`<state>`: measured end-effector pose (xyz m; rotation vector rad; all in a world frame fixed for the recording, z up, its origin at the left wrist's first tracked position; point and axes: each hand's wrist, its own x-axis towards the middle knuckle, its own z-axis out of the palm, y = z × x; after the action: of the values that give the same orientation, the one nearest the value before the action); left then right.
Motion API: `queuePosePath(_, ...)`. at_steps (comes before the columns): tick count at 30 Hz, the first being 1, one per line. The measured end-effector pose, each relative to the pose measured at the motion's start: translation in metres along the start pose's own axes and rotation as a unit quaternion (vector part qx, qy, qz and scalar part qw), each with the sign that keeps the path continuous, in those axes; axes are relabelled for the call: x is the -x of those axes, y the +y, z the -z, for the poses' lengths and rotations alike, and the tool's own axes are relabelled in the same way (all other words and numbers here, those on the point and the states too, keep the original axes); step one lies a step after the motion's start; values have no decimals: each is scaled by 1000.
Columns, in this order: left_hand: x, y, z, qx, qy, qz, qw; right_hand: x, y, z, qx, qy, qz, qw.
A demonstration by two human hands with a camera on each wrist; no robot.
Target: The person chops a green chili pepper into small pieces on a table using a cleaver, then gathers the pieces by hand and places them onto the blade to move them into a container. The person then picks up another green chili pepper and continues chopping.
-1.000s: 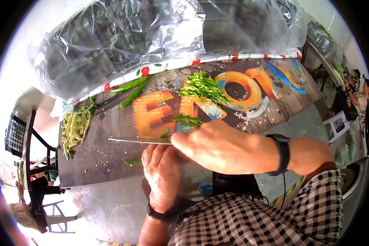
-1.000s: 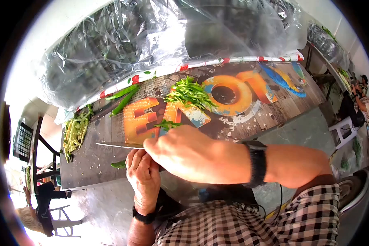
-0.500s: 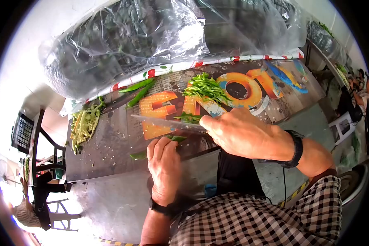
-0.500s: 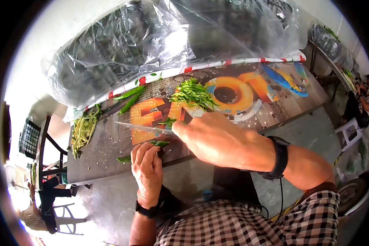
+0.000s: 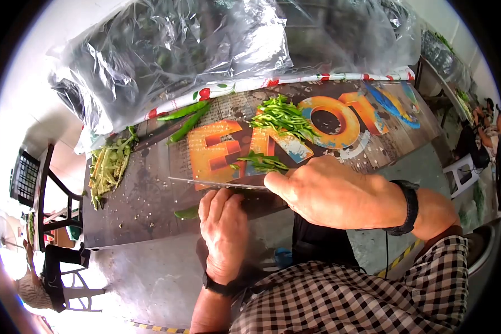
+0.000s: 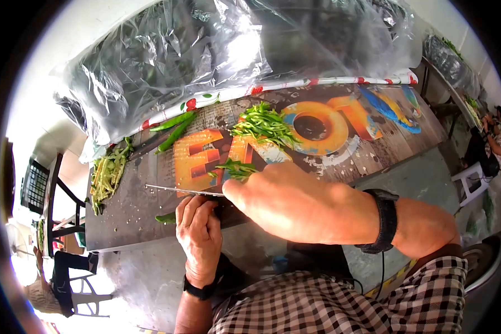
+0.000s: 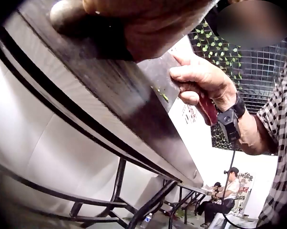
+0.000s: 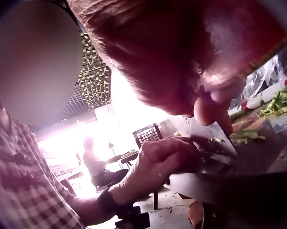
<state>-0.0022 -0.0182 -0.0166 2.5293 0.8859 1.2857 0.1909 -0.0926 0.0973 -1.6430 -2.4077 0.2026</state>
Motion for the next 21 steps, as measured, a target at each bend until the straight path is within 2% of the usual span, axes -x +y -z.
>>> queuePosePath(5,1,-2,0,10,-4,4,1000,-26,-6,-9,0,2,39,999)
queuePosePath(8,-1,1,1,16,-3,0,1000,-35,-1,-20,-35,37,55,997)
queuePosePath(11,-2,1,4,19,-4,-7,1000,-28,-1,-17,17,33,38,999)
queuePosePath(16,-5,6,1,20,10,-12,1000,-2,38,-1,3,38,-87,995)
queuePosePath(18,-7,7,1,28,-4,-8,1000,7,59,3,16,76,-110,991)
queuePosePath(20,-11,10,-3,37,-23,-8,999,16,71,6,86,134,-72,985)
queuePosePath(21,-14,11,-6,42,-34,-13,998,18,73,8,58,153,-72,984)
